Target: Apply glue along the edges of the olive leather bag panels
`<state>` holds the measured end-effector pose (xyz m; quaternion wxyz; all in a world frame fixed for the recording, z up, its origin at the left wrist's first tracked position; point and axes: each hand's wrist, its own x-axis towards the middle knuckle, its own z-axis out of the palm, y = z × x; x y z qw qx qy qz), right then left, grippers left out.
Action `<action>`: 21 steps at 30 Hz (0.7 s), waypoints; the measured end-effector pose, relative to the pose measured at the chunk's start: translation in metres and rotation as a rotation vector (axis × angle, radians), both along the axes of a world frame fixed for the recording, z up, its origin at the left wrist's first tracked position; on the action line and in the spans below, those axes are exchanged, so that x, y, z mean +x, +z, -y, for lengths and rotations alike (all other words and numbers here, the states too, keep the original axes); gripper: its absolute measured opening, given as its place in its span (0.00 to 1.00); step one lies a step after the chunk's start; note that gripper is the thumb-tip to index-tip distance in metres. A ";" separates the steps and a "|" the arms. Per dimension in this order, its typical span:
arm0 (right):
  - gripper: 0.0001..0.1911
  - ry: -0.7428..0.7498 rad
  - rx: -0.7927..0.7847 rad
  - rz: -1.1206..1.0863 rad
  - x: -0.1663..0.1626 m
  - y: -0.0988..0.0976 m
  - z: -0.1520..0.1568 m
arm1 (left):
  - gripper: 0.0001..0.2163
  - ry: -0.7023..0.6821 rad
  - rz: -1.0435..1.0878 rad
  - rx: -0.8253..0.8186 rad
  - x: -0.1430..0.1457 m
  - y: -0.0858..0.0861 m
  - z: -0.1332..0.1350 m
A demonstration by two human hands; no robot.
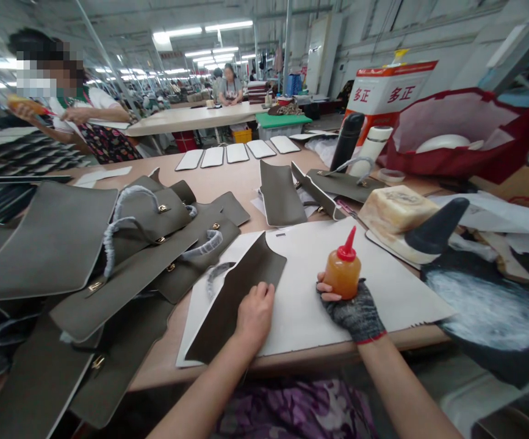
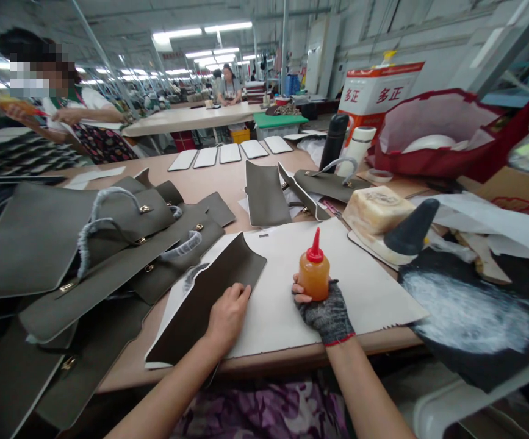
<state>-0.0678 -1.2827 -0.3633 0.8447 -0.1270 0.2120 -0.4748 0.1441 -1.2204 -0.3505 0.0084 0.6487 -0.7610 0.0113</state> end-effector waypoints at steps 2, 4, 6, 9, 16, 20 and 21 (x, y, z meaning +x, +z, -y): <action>0.21 -0.007 0.003 -0.008 0.003 -0.003 -0.001 | 0.18 -0.035 0.022 0.031 0.000 0.005 0.004; 0.21 -0.002 -0.023 -0.065 0.005 -0.003 -0.003 | 0.20 -0.041 0.021 0.095 0.000 0.009 0.013; 0.21 0.000 -0.035 -0.097 0.005 -0.002 -0.004 | 0.21 -0.030 0.015 0.150 -0.002 0.010 0.025; 0.21 -0.004 -0.004 -0.041 0.006 0.001 -0.004 | 0.22 -0.015 0.012 0.188 -0.007 0.013 0.041; 0.22 -0.014 0.017 0.094 0.010 -0.006 -0.004 | 0.21 -0.047 0.009 -0.047 0.004 0.066 0.018; 0.22 0.060 -0.098 0.110 0.010 -0.027 0.016 | 0.30 0.183 -0.011 -0.266 0.077 0.053 -0.020; 0.23 0.147 -0.143 0.089 0.009 -0.032 0.024 | 0.31 0.193 -0.028 -0.230 0.098 0.041 -0.025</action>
